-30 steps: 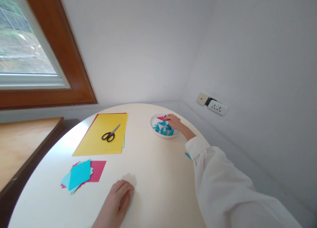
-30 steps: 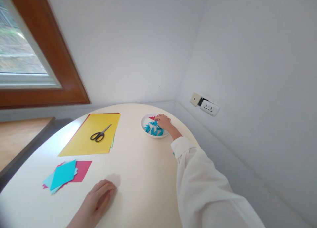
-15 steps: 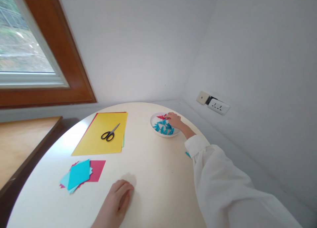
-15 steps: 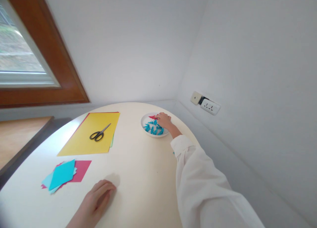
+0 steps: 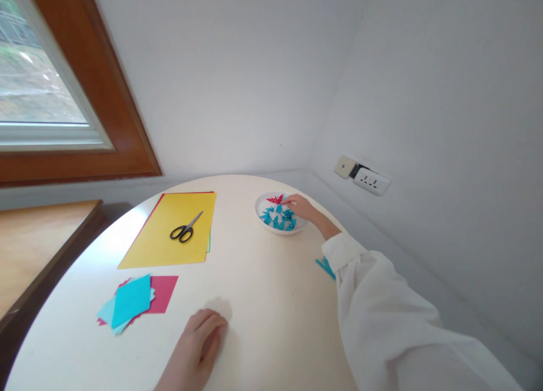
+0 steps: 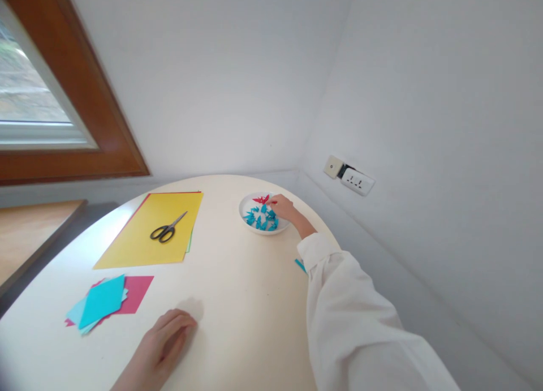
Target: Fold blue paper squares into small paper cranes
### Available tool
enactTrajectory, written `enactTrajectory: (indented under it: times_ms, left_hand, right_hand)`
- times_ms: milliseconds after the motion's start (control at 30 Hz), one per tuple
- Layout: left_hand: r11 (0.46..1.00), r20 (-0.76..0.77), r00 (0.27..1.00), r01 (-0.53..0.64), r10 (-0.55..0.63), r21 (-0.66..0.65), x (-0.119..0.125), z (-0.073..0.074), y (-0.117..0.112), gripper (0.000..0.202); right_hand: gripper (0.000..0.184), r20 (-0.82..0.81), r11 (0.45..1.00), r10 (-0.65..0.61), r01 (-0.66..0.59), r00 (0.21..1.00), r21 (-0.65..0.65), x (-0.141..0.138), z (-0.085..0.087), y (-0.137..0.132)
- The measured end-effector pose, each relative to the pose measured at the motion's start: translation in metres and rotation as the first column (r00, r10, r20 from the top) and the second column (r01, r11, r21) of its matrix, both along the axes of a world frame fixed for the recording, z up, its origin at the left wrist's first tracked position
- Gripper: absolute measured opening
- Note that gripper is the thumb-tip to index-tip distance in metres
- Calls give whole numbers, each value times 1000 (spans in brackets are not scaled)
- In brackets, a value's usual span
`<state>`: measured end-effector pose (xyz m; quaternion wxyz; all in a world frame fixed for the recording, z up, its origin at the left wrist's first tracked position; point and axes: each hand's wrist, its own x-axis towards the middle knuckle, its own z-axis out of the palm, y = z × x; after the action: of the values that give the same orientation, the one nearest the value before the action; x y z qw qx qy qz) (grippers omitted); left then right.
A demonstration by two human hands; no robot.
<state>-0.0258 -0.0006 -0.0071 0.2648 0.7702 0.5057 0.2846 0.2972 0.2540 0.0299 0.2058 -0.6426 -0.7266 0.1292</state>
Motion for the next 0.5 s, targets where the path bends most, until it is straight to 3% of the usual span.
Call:
enactTrajectory:
  times_ms: [200,500]
  left_hand:
    - [1000,-9,1000,17,-17,-9,0,0,0,25]
    - [999,-11,1000,13,-14,-33,0,2,0,27]
  right_hand:
    - [26,109,994,-100,104,989,-30,2,4,-7]
    - [18,188,985,-154,165,970,-49,-26,0,9]
